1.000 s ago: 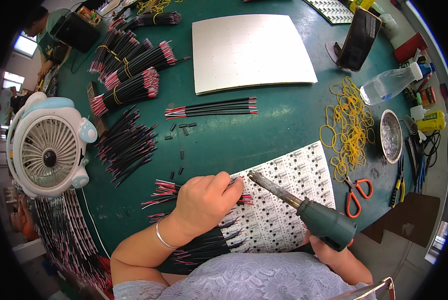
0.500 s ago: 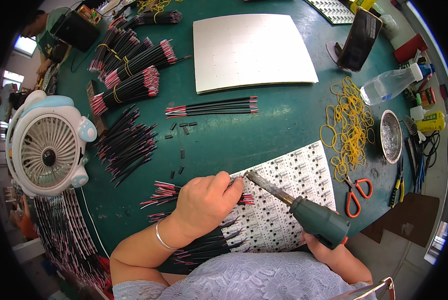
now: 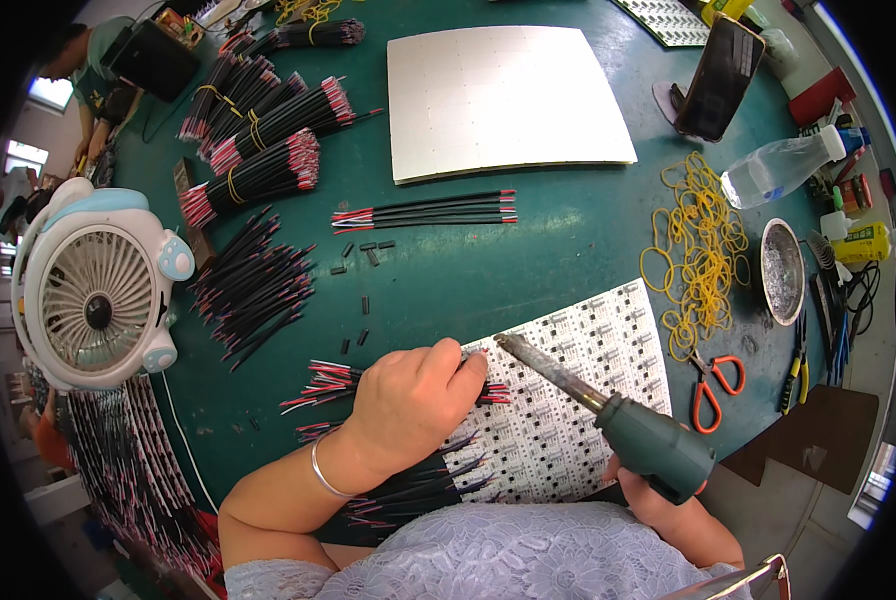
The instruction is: The person places wires onto a circuit board and solders them to the connection points using a soldering iron.
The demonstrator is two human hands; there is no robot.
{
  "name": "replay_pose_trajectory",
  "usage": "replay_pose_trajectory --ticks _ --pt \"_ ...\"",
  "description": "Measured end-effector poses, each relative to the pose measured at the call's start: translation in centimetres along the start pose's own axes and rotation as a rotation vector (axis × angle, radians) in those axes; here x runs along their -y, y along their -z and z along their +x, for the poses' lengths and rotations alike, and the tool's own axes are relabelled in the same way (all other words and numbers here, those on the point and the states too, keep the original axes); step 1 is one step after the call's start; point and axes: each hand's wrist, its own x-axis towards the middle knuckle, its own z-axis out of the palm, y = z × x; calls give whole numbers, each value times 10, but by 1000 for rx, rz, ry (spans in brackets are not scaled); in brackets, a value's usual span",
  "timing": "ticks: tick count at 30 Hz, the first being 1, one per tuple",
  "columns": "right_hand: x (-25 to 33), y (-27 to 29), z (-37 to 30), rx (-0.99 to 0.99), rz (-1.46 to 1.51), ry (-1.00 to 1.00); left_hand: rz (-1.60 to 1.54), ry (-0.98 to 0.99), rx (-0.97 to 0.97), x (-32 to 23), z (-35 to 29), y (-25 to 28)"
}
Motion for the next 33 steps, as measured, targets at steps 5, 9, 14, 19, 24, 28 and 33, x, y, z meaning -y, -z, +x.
replay_pose_trajectory --ticks 5,9,14,19,24,28,33 --pt "12 4 2 -95 393 -250 -5 -2 4 2 -1 1" --pt "5 1 -6 -92 288 -222 -74 -29 -19 8 1 2" --pt "9 4 -2 -21 181 -251 -106 -32 -19 9 1 1" --pt "1 1 -6 21 97 -206 -107 -63 -41 11 0 -1" --pt "-1 1 -3 18 45 -136 -89 -58 -36 9 1 -1" --pt "-5 -1 -6 14 -1 18 -91 -23 -4 6 2 2" --pt "2 4 -6 -40 185 -125 -93 -24 -2 7 0 2"
